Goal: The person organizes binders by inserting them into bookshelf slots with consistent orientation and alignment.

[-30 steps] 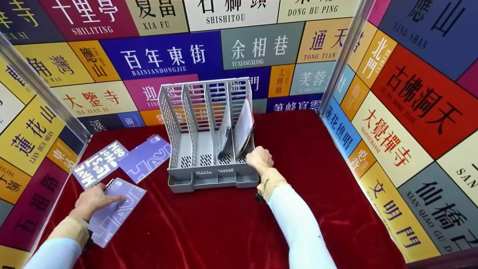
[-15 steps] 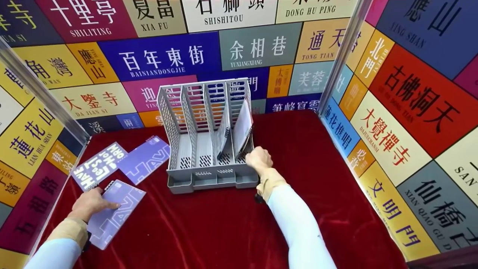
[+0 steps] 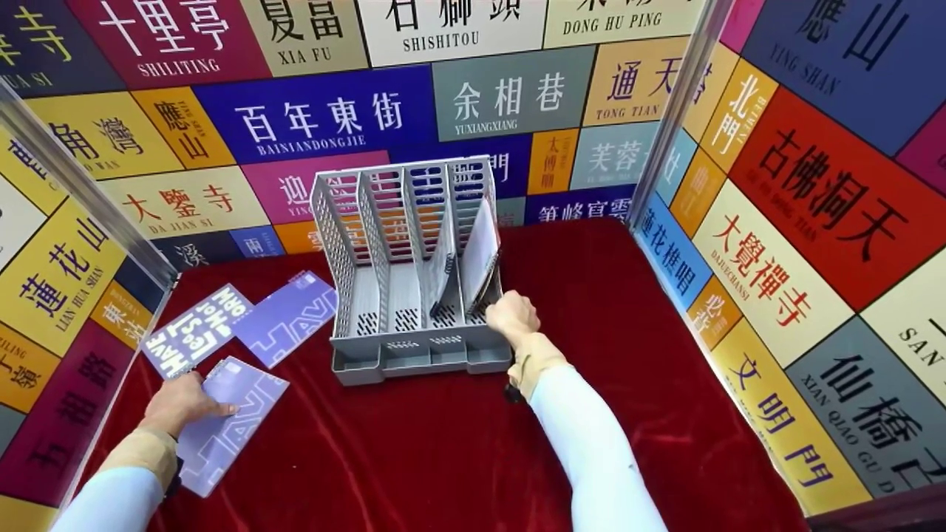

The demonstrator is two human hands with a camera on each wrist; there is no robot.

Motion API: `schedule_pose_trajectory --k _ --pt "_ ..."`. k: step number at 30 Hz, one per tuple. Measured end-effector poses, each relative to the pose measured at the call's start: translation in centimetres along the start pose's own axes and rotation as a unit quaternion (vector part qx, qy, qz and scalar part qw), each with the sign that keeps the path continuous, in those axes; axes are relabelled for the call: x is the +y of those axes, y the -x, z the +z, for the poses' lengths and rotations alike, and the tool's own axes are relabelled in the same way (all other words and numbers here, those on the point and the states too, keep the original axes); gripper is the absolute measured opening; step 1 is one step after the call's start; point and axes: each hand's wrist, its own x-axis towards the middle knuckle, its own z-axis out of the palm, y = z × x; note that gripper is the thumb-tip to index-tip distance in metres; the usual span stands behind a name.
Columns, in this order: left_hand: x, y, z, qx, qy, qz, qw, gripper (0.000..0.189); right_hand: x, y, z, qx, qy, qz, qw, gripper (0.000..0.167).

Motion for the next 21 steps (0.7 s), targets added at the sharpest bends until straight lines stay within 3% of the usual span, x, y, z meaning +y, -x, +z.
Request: schedule_pose_trajectory --k 6,14,21 --pt "0.2 -0.1 0.1 0.01 -0.018 -0.006 0.9998 0.111 0.2 -0.1 0.0 0.009 0.013 0.001 0.9999 0.031" --pt "-0.4 -1.0 0.3 -0.006 -0.012 -0.014 0.9998 0.126 0.3 -0.2 0.0 0.008 0.012 0.004 0.9999 0.031" --pt "-0.5 -1.2 -0.4 -0.021 -0.011 -0.008 0.9997 0.109 -0.2 -0.2 0.0 0.012 0.02 0.006 0.9997 0.034"
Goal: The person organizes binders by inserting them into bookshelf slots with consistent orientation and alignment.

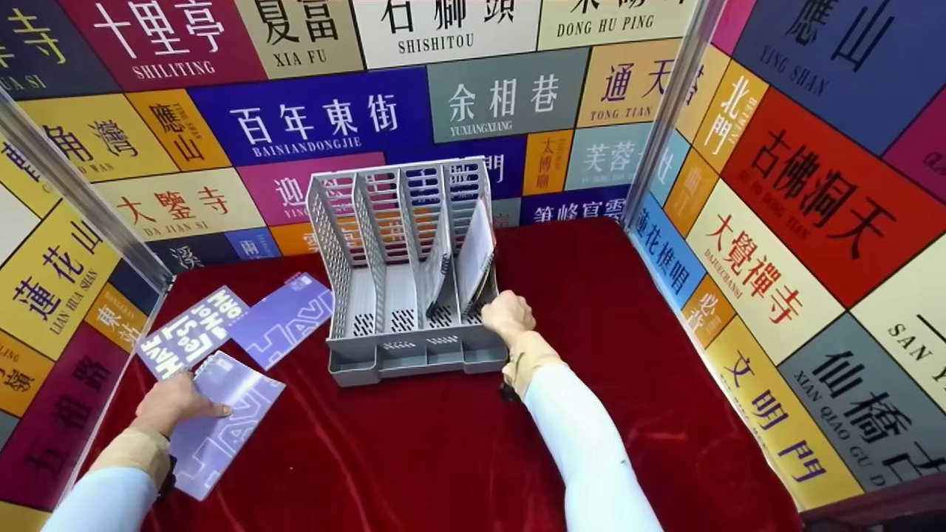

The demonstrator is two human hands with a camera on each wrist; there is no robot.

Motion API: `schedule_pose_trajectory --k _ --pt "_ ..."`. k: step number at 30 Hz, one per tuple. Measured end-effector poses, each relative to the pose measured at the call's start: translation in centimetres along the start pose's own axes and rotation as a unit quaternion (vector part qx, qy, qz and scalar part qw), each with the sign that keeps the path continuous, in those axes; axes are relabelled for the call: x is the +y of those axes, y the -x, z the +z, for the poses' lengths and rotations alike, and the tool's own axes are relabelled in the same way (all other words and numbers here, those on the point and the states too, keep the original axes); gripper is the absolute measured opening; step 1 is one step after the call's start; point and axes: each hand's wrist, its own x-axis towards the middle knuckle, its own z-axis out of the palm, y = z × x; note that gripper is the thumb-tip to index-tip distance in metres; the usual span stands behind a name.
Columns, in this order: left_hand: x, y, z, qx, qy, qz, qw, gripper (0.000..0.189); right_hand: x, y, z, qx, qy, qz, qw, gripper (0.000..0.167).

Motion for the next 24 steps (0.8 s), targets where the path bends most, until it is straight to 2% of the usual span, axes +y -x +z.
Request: schedule_pose_trajectory --k 6,11,14,20,24 --pt "0.2 0.2 -1.7 -0.017 0.014 0.031 0.9993 0.088 -0.2 0.0 0.3 0.002 0.001 0.0 1.0 0.035" --pt "0.1 0.6 -3.2 -0.048 0.068 0.075 0.9937 0.062 -0.2 0.0 0.4 0.004 0.0 0.005 1.0 0.035" --pt "0.1 1.0 -3.9 -0.066 0.113 0.078 0.9883 0.054 -0.2 0.1 0.3 0.009 0.001 0.008 0.9999 0.037" --pt "0.0 1.4 -4.3 -0.091 0.171 0.066 0.9788 0.055 -0.3 0.0 0.2 0.01 0.007 0.014 0.9998 0.039" --pt "0.1 1.4 -4.1 -0.106 0.176 0.068 0.9762 0.075 -0.2 0.1 0.1 0.008 0.006 0.014 0.9998 0.038"
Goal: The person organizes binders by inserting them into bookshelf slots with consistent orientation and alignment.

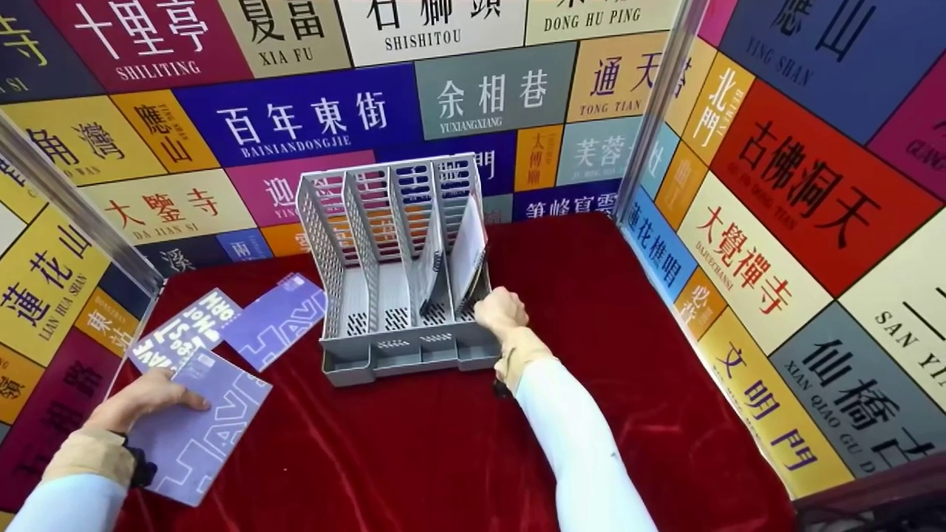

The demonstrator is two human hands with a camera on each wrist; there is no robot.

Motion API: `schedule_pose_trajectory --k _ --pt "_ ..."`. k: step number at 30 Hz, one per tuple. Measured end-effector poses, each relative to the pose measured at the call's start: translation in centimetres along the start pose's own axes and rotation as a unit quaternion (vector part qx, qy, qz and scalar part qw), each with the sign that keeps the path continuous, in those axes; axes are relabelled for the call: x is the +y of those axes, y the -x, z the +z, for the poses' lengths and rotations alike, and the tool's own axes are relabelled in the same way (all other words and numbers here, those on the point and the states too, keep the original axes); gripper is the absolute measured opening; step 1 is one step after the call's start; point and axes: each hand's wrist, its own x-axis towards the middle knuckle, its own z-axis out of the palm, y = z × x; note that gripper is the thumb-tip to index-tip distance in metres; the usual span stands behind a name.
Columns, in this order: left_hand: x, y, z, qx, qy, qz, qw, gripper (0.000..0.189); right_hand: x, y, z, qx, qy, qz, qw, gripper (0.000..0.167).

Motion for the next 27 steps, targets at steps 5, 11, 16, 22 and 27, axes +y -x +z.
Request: schedule_pose_trajectory --k 5,11,16,22,27 --pt "0.1 0.3 0.0 -0.025 0.007 0.002 0.9997 0.09 -0.1 0.0 0.0 0.001 -0.001 -0.004 1.0 0.036" --pt "0.7 1.0 -0.1 -0.027 0.006 0.022 0.9994 0.053 -0.1 0.1 0.0 0.0 -0.001 -0.007 1.0 0.037" --pt "1.0 1.3 -0.2 -0.018 -0.014 0.039 0.999 0.033 -0.2 0.1 0.1 -0.003 -0.002 -0.003 1.0 0.038" --pt "2.2 1.9 -0.3 -0.018 0.0 0.037 0.9992 0.037 -0.1 0.0 0.2 -0.002 -0.004 -0.001 1.0 0.038" --pt "3.8 2.1 -0.1 -0.006 -0.003 0.036 0.9993 0.061 -0.1 0.2 0.0 -0.001 -0.002 -0.004 1.0 0.039"
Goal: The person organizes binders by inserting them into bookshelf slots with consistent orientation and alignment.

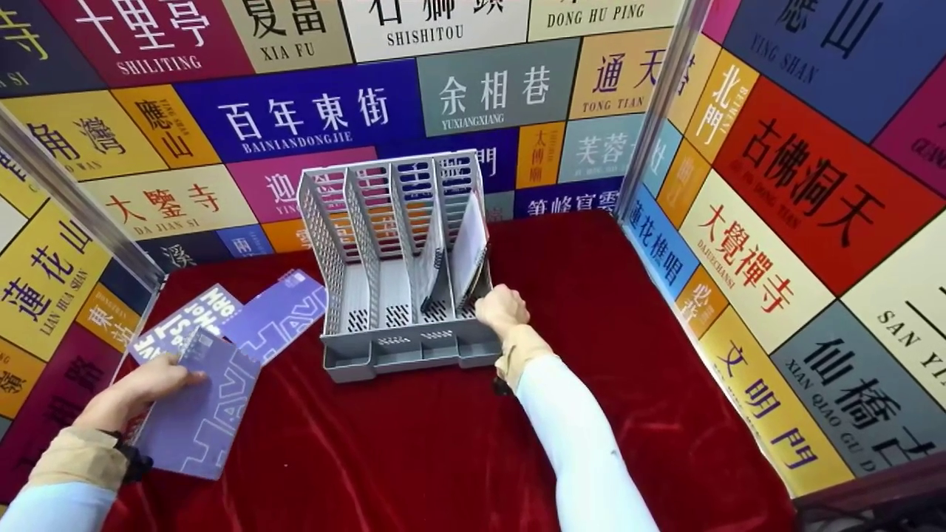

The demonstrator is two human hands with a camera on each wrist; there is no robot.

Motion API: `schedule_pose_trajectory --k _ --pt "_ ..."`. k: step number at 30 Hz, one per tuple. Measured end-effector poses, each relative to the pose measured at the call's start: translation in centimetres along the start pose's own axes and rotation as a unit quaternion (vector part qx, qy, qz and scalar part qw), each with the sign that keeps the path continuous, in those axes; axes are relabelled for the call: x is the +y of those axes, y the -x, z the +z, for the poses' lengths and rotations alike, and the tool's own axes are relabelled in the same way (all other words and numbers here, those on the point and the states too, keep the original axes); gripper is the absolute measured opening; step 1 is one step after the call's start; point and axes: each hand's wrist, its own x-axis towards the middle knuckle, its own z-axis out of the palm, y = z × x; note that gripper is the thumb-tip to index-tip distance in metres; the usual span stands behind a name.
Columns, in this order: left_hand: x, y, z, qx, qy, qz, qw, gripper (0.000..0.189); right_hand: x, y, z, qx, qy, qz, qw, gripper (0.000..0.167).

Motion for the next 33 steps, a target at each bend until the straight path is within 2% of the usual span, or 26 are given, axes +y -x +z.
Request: schedule_pose_trajectory --k 8,16,19,27,33 --pt "2.8 -0.1 1.0 0.073 -0.037 0.047 0.9956 0.057 0.1 0.0 -0.2 -0.002 0.002 -0.002 1.0 0.037" --pt "4.2 0.3 1.9 0.116 -0.05 0.051 0.9907 0.056 0.1 -0.1 -0.1 -0.005 0.008 -0.007 0.9999 0.039" --pt "4.8 0.6 2.0 0.137 -0.057 0.063 0.9869 0.055 0.1 -0.2 -0.2 -0.003 0.009 -0.007 0.9999 0.039" --pt "6.8 1.0 3.0 0.208 -0.029 0.082 0.9743 0.042 0.1 -0.4 -0.2 -0.005 0.011 -0.001 0.9999 0.039" --pt "8.3 1.3 4.1 0.226 -0.005 0.094 0.9695 0.038 -0.1 -0.5 0.0 -0.01 0.014 0.006 0.9998 0.037"
